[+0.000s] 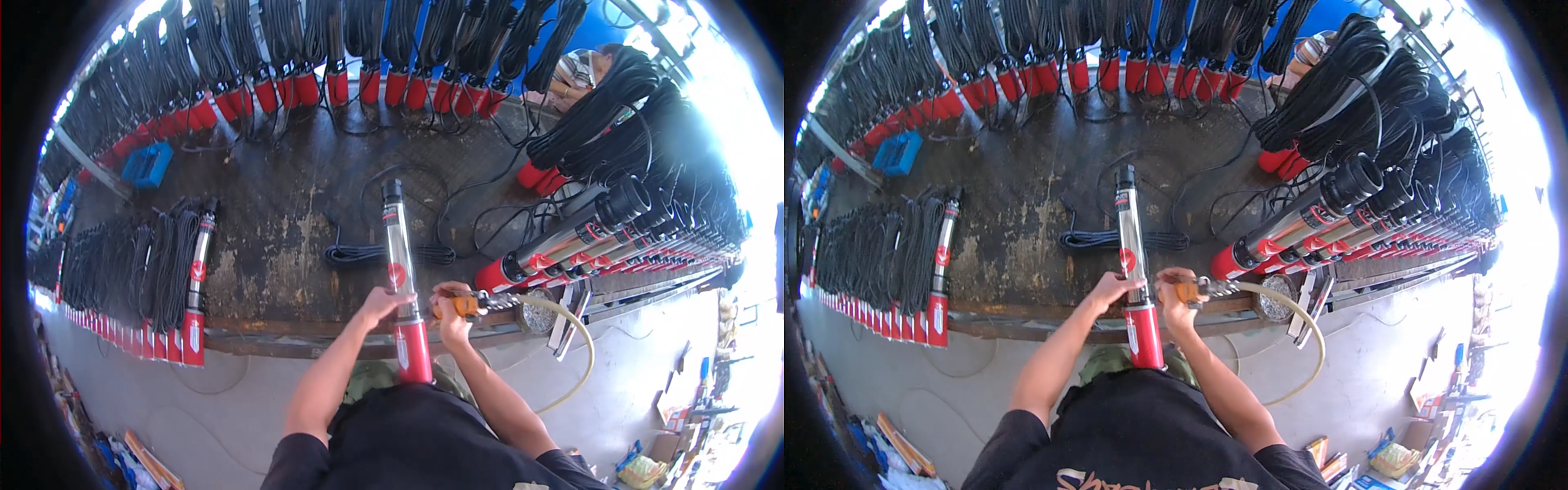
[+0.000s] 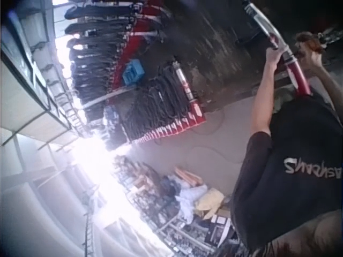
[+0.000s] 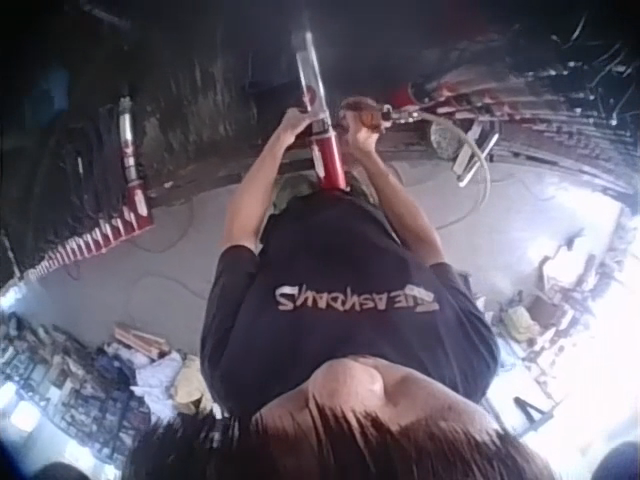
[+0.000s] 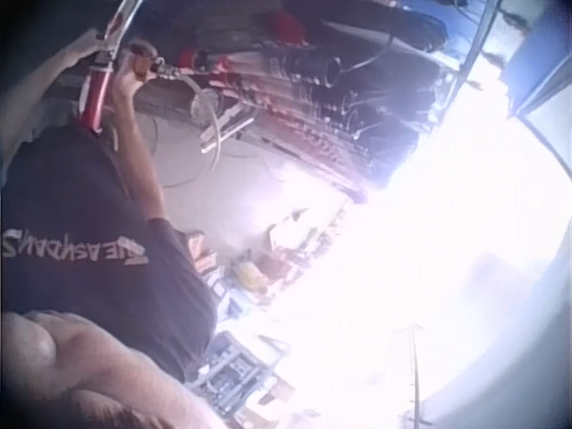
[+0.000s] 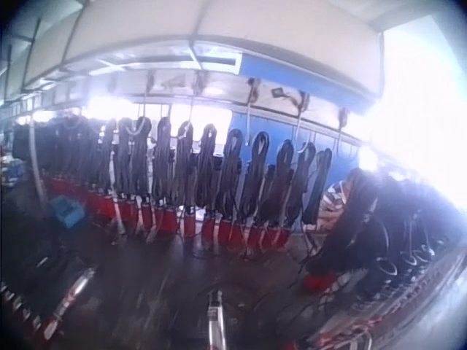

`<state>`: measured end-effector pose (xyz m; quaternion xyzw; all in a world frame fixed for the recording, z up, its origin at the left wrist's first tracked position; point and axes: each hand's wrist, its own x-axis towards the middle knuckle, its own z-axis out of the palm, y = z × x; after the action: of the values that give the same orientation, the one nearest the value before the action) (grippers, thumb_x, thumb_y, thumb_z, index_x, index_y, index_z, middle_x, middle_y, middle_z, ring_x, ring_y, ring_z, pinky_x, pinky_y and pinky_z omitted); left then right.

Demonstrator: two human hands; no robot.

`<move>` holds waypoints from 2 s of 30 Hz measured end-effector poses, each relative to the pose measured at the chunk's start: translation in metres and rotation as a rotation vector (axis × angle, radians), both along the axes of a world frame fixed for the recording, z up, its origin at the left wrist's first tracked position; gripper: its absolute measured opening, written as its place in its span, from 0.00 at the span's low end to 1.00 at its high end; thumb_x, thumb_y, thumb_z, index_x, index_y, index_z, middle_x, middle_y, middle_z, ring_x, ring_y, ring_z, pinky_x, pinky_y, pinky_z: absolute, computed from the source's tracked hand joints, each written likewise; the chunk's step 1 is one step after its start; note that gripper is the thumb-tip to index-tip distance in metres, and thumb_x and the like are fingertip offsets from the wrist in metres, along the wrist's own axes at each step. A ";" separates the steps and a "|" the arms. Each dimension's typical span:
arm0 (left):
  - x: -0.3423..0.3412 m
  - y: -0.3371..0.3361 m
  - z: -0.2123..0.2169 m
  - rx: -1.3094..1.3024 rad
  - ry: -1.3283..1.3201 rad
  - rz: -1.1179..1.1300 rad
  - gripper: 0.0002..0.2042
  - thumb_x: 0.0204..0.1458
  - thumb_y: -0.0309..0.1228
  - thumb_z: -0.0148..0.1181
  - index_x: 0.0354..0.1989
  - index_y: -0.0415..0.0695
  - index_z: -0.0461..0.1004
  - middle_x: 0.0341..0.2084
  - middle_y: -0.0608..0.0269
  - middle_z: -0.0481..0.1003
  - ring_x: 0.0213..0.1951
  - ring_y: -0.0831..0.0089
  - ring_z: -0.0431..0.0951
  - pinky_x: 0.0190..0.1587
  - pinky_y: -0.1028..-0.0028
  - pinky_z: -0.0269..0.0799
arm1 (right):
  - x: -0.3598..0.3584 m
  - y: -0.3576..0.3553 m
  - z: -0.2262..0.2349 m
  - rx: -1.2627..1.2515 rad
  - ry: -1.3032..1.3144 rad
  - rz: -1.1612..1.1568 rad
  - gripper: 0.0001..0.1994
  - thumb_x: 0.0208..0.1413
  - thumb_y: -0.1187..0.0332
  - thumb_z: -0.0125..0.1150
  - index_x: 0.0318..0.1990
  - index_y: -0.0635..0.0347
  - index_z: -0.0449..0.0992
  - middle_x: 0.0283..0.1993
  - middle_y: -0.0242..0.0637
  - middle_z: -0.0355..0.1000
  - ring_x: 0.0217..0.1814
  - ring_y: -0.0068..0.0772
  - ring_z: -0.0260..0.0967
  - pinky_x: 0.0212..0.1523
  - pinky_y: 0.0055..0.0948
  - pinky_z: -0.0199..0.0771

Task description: The person assembles water pumps by attaching components to long metal cylinders and securing them with a pneumatic tool before organizing the units on a workbench.

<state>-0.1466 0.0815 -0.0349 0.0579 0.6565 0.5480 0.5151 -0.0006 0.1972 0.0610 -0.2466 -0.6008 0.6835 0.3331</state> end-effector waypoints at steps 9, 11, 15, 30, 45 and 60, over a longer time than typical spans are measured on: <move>0.080 -0.022 0.076 -0.471 0.652 -0.097 0.23 0.50 0.54 0.64 0.28 0.41 0.84 0.25 0.50 0.82 0.32 0.56 0.85 0.37 0.61 0.78 | 0.024 0.035 -0.059 0.245 -0.080 -0.144 0.09 0.53 0.82 0.57 0.41 0.61 0.72 0.36 0.35 0.74 0.34 0.23 0.72 0.38 0.24 0.74; 0.085 -0.042 0.058 -0.213 0.602 0.047 0.16 0.61 0.36 0.53 0.39 0.36 0.82 0.21 0.53 0.80 0.26 0.63 0.83 0.32 0.65 0.76 | 0.023 0.035 -0.068 0.369 -0.158 -0.076 0.08 0.52 0.80 0.58 0.40 0.62 0.72 0.36 0.36 0.74 0.35 0.23 0.72 0.39 0.24 0.73; 0.071 -0.070 0.048 0.020 0.141 0.370 0.14 0.66 0.22 0.45 0.55 0.31 0.73 0.27 0.60 0.77 0.23 0.76 0.75 0.28 0.75 0.75 | 0.005 0.027 -0.058 0.466 -0.094 -0.081 0.09 0.47 0.77 0.62 0.37 0.64 0.73 0.36 0.38 0.77 0.35 0.23 0.73 0.40 0.24 0.74; -0.009 -0.023 0.119 0.726 -0.922 0.556 0.11 0.66 0.35 0.56 0.38 0.39 0.73 0.23 0.67 0.73 0.22 0.82 0.66 0.22 0.84 0.58 | -0.102 -0.046 0.108 -0.054 0.379 -0.039 0.15 0.45 0.65 0.53 0.41 0.60 0.66 0.24 0.37 0.64 0.24 0.29 0.61 0.29 0.34 0.67; -0.046 0.006 0.117 0.768 -1.019 0.733 0.10 0.64 0.33 0.59 0.38 0.38 0.73 0.22 0.67 0.71 0.22 0.79 0.68 0.25 0.80 0.63 | -0.154 -0.024 0.090 0.103 0.371 0.020 0.14 0.45 0.65 0.54 0.39 0.60 0.66 0.24 0.36 0.61 0.23 0.28 0.57 0.28 0.32 0.62; -0.088 0.060 0.070 0.638 -1.188 1.032 0.06 0.64 0.24 0.47 0.41 0.34 0.70 0.18 0.72 0.60 0.14 0.83 0.53 0.17 0.80 0.50 | -0.205 0.025 0.013 0.133 0.172 0.052 0.12 0.45 0.76 0.51 0.40 0.65 0.69 0.29 0.43 0.70 0.29 0.34 0.68 0.38 0.38 0.75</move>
<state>-0.2348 0.1411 0.0356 -0.4038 0.0351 0.8125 0.4190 -0.2057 0.2220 0.0744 -0.1489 -0.6202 0.6692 0.3813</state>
